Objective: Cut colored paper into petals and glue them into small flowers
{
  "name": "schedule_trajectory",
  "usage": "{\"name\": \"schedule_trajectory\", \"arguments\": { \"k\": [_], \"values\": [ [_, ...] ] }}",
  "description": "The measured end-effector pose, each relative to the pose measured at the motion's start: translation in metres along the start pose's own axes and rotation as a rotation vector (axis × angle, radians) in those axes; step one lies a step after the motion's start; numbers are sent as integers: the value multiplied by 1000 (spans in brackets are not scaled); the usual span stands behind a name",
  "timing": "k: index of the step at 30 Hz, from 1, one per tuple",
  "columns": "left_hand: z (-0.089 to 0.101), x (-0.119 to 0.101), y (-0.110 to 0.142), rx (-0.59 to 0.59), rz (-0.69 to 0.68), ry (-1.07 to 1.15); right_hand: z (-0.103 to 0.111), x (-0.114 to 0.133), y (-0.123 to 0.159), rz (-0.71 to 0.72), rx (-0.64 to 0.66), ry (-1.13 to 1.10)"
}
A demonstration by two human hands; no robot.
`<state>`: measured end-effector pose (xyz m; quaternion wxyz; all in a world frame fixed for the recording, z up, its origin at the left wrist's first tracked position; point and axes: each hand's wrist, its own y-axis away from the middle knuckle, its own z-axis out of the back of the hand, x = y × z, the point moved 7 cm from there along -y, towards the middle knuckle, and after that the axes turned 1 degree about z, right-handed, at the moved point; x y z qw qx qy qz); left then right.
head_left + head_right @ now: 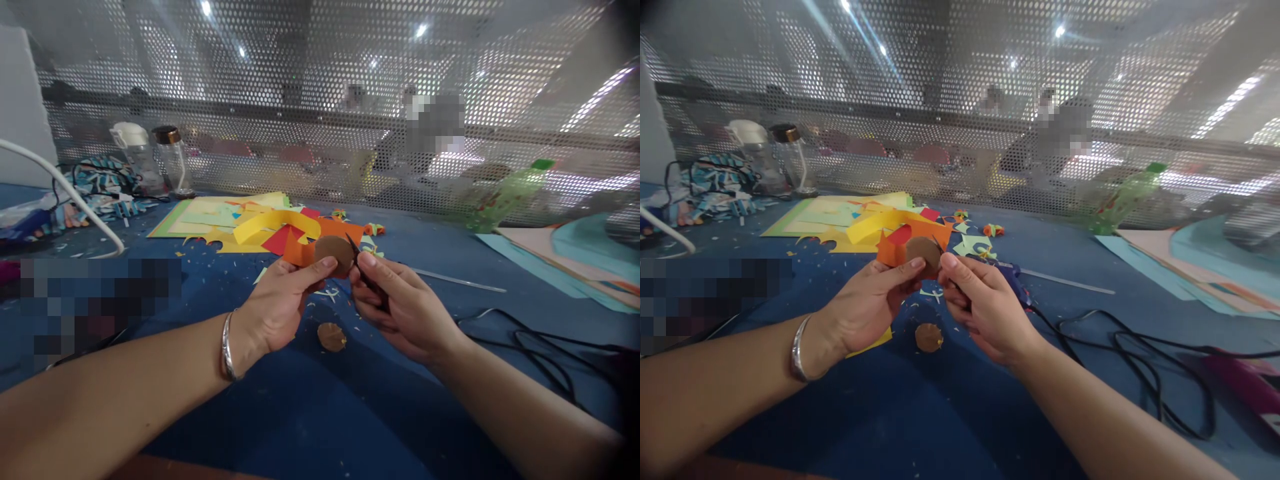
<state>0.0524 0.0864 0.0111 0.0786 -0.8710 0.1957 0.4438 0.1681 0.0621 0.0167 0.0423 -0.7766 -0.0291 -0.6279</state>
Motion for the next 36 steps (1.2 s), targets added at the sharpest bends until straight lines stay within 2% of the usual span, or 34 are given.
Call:
{"name": "schedule_trajectory", "arguments": {
  "k": [22,36],
  "values": [
    [0,5,-1,34,8,46,0,4,2,19,-8,24],
    [-3,1,1,50,-48,11,2,5,1,2,2,11]
  ]
}}
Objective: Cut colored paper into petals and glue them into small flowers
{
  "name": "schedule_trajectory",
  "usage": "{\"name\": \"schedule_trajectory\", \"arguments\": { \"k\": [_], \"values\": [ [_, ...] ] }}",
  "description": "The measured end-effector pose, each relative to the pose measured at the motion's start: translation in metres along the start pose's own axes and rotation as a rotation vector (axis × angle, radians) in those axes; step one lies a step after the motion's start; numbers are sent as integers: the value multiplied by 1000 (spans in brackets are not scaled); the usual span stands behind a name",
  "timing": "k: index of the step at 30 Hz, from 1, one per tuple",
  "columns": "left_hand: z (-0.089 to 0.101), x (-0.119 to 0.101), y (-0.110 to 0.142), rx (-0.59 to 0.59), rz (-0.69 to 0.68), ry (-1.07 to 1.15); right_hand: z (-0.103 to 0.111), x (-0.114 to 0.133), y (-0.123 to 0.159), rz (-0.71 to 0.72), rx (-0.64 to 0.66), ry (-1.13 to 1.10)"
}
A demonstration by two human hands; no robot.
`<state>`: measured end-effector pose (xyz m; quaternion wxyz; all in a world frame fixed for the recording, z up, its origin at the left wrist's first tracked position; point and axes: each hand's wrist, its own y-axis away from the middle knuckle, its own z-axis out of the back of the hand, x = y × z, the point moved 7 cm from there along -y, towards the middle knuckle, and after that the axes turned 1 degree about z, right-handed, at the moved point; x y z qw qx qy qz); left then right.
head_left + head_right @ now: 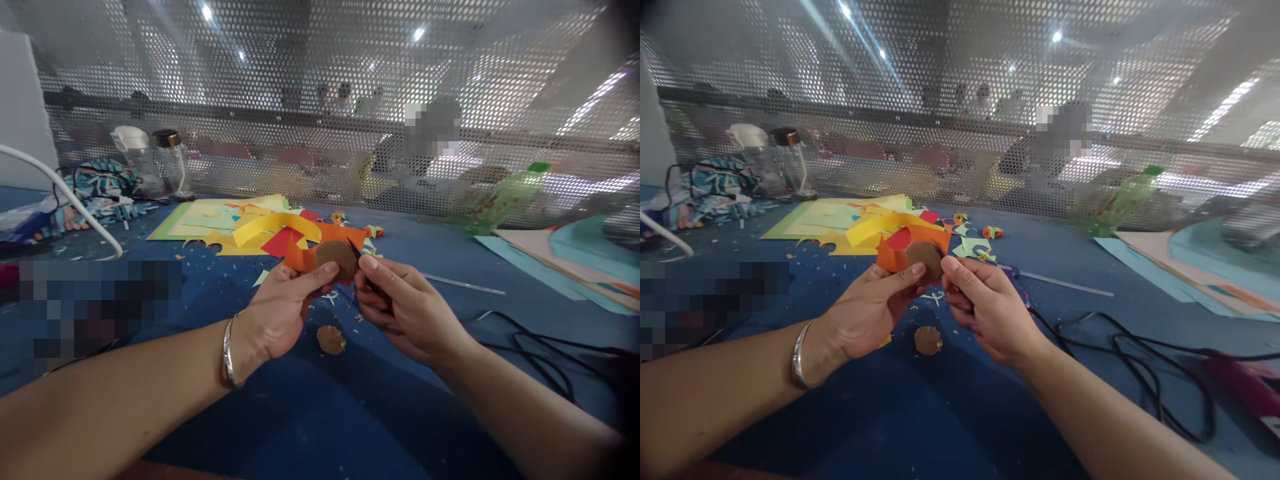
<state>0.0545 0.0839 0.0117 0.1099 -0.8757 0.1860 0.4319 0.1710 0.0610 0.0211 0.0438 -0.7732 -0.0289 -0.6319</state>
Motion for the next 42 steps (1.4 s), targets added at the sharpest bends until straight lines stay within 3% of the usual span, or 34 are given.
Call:
{"name": "schedule_trajectory", "arguments": {
  "k": [10,21,42],
  "values": [
    [-4,-6,-1,119,-44,-85,1,4,2,-11,18,24],
    [6,-10,-6,57,-67,-172,3,3,1,-16,59,73],
    [7,-14,-9,58,-106,-219,6,3,2,-47,71,138]
  ]
}}
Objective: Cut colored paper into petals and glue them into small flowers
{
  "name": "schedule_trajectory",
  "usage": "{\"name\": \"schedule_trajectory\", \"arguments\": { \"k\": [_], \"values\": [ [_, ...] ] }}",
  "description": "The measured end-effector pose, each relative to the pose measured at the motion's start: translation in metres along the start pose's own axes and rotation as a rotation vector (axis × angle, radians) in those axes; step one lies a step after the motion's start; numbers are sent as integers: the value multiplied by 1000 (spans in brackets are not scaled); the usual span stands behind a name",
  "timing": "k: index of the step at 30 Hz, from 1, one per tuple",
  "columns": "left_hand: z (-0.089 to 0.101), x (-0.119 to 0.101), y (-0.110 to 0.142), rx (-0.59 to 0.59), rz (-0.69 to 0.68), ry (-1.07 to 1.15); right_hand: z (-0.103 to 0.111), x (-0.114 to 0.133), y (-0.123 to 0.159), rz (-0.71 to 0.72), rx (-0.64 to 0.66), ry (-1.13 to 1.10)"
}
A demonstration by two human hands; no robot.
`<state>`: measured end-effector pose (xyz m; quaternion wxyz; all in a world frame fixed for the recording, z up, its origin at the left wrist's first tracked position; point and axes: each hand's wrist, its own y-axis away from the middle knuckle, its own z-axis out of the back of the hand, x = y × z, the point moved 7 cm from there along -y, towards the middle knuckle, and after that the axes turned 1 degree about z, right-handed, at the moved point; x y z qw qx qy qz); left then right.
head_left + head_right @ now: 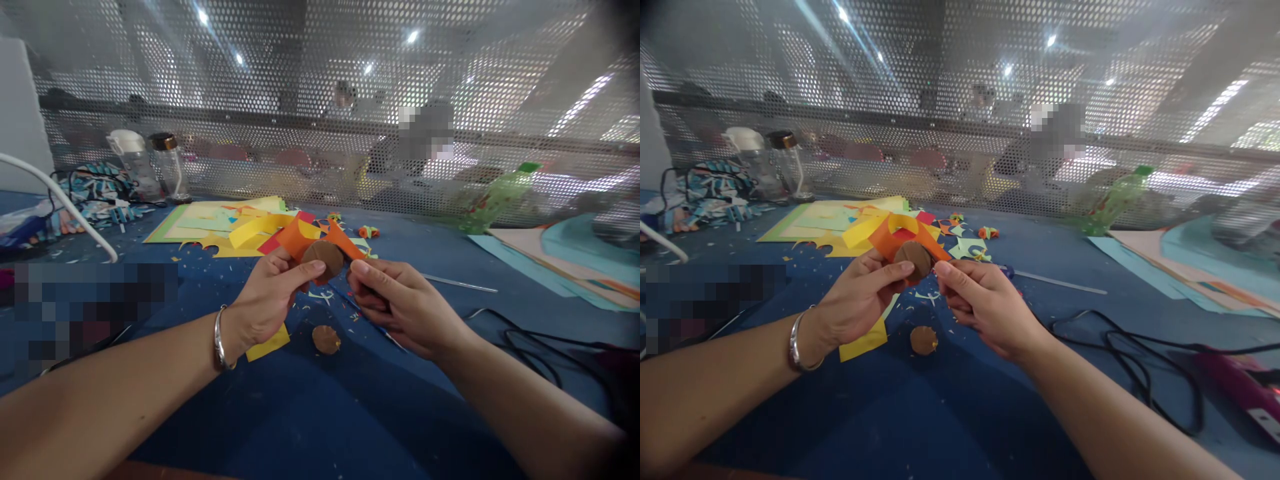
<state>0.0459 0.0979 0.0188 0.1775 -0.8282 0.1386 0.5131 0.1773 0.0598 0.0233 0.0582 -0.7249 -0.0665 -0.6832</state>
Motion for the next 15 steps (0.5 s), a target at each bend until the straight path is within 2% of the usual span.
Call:
{"name": "schedule_trajectory", "arguments": {
  "k": [15],
  "values": [
    [-6,-2,0,67,15,72,1,-1,0,-29,15,-19]
  ]
}}
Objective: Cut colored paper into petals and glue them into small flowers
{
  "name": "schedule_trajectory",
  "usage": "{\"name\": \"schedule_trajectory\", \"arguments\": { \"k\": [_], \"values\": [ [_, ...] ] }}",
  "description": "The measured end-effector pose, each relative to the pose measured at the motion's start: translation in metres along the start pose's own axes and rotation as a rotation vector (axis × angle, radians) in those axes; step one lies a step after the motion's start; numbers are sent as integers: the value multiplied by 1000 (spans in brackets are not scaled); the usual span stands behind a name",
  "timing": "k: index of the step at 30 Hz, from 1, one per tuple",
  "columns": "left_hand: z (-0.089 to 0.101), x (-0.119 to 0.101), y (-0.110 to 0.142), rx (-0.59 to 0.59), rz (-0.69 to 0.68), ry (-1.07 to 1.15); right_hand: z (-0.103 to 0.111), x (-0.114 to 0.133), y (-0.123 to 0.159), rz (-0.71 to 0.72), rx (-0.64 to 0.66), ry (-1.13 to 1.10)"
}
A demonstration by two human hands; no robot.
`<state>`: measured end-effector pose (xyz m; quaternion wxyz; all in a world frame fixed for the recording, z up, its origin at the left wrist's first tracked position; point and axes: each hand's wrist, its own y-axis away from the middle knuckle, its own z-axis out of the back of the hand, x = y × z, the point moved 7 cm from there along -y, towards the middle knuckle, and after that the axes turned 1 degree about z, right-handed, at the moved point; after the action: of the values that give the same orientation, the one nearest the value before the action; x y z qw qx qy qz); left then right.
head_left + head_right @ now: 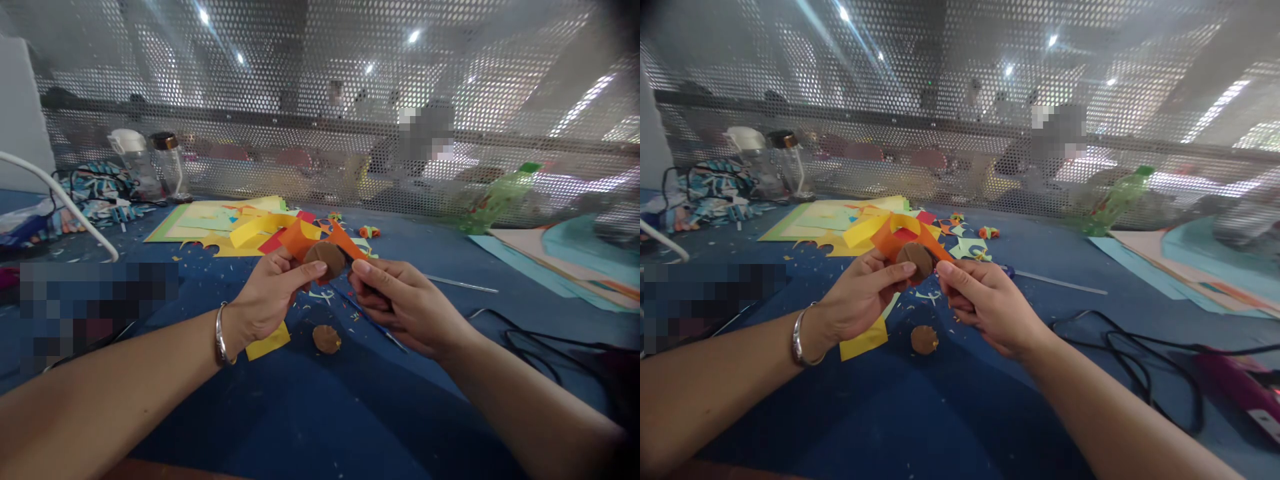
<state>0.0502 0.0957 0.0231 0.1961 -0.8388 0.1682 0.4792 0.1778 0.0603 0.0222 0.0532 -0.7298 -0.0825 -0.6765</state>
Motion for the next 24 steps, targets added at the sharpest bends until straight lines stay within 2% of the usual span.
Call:
{"name": "schedule_trajectory", "arguments": {
  "k": [13,24],
  "values": [
    [10,-2,0,-9,-36,-94,2,1,1,1,-11,57],
    [8,-3,1,11,-60,-134,1,-1,1,-8,1,55]
  ]
}}
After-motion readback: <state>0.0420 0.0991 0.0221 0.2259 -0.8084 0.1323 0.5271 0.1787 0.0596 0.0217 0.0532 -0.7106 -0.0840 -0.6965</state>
